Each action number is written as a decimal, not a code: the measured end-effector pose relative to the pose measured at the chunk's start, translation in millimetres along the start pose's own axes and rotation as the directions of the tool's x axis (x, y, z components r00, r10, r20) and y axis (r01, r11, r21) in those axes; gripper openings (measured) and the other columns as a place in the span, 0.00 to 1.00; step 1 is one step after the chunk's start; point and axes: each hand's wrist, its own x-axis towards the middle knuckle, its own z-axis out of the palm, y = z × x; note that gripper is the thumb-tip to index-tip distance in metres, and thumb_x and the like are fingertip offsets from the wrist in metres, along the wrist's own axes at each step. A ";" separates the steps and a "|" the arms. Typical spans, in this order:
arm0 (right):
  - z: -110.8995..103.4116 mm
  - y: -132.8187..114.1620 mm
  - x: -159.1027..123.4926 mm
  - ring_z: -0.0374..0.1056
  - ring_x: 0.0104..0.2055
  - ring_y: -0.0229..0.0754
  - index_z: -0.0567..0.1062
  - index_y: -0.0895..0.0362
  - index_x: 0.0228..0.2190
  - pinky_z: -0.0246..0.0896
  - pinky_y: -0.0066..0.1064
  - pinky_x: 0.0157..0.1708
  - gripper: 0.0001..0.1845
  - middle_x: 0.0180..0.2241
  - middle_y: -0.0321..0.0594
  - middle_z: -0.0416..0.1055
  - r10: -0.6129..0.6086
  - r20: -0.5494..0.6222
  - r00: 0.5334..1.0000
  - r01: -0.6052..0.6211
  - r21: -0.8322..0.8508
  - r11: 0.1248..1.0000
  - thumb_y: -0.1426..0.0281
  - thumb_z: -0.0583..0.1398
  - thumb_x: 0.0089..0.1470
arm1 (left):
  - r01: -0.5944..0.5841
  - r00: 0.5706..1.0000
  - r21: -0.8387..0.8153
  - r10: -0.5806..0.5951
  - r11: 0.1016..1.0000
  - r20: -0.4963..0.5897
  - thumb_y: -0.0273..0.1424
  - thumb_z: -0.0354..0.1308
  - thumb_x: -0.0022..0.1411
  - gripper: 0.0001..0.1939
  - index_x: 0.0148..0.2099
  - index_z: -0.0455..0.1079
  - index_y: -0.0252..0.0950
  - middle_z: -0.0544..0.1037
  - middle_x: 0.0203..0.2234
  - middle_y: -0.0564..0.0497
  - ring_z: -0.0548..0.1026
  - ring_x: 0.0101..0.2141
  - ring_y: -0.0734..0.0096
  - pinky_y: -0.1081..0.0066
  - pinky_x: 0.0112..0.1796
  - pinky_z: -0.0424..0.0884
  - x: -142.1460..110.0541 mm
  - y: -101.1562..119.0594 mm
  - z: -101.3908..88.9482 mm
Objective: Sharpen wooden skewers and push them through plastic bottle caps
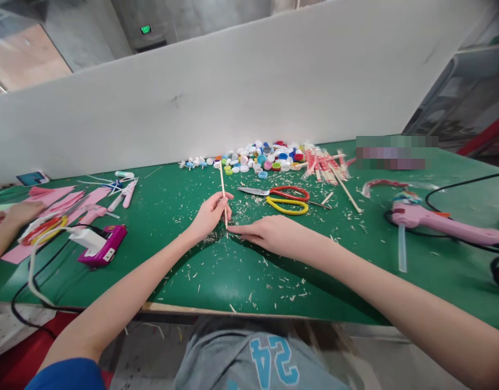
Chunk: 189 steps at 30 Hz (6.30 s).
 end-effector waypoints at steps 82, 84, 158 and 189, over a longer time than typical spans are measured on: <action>-11.5 -12.9 -11.2 0.69 0.31 0.36 0.67 0.41 0.55 0.61 0.27 0.34 0.21 0.42 0.33 0.75 0.128 0.122 0.984 -0.160 0.310 0.937 0.60 0.46 0.64 | 0.007 1.000 -0.017 -0.007 1.000 0.013 0.39 0.47 0.65 0.12 0.43 0.62 0.36 0.69 0.17 0.57 0.66 0.19 0.81 0.79 0.24 0.65 0.8 -7.0 -3.2; -9.9 -13.1 -12.1 0.68 0.28 0.35 0.65 0.41 0.56 0.60 0.26 0.32 0.22 0.39 0.33 0.76 0.167 0.108 0.980 -0.193 0.311 0.930 0.60 0.45 0.65 | 0.004 1.000 -0.006 -0.004 1.000 0.010 0.39 0.46 0.65 0.12 0.43 0.62 0.36 0.69 0.17 0.57 0.66 0.19 0.81 0.78 0.24 0.65 0.5 -6.5 -3.2; 1.4 -19.5 -11.6 0.69 0.28 0.37 0.65 0.44 0.57 0.53 0.26 0.26 0.22 0.31 0.37 0.76 0.056 -0.017 0.998 -0.058 -0.152 0.987 0.67 0.52 0.61 | -0.032 0.999 -0.014 0.033 0.999 0.033 0.41 0.42 0.67 0.11 0.40 0.55 0.39 0.70 0.15 0.59 0.65 0.16 0.80 0.80 0.21 0.64 -2.1 -3.6 3.2; 7.6 -28.5 -14.9 0.65 0.23 0.36 0.57 0.44 0.60 0.31 0.31 0.20 0.24 0.28 0.35 0.71 0.063 -0.020 0.998 -0.066 -0.385 0.920 0.66 0.48 0.64 | -0.033 0.999 0.042 0.032 0.999 0.020 0.40 0.41 0.68 0.13 0.41 0.59 0.37 0.71 0.16 0.58 0.65 0.17 0.81 0.80 0.22 0.64 -3.8 -2.6 1.3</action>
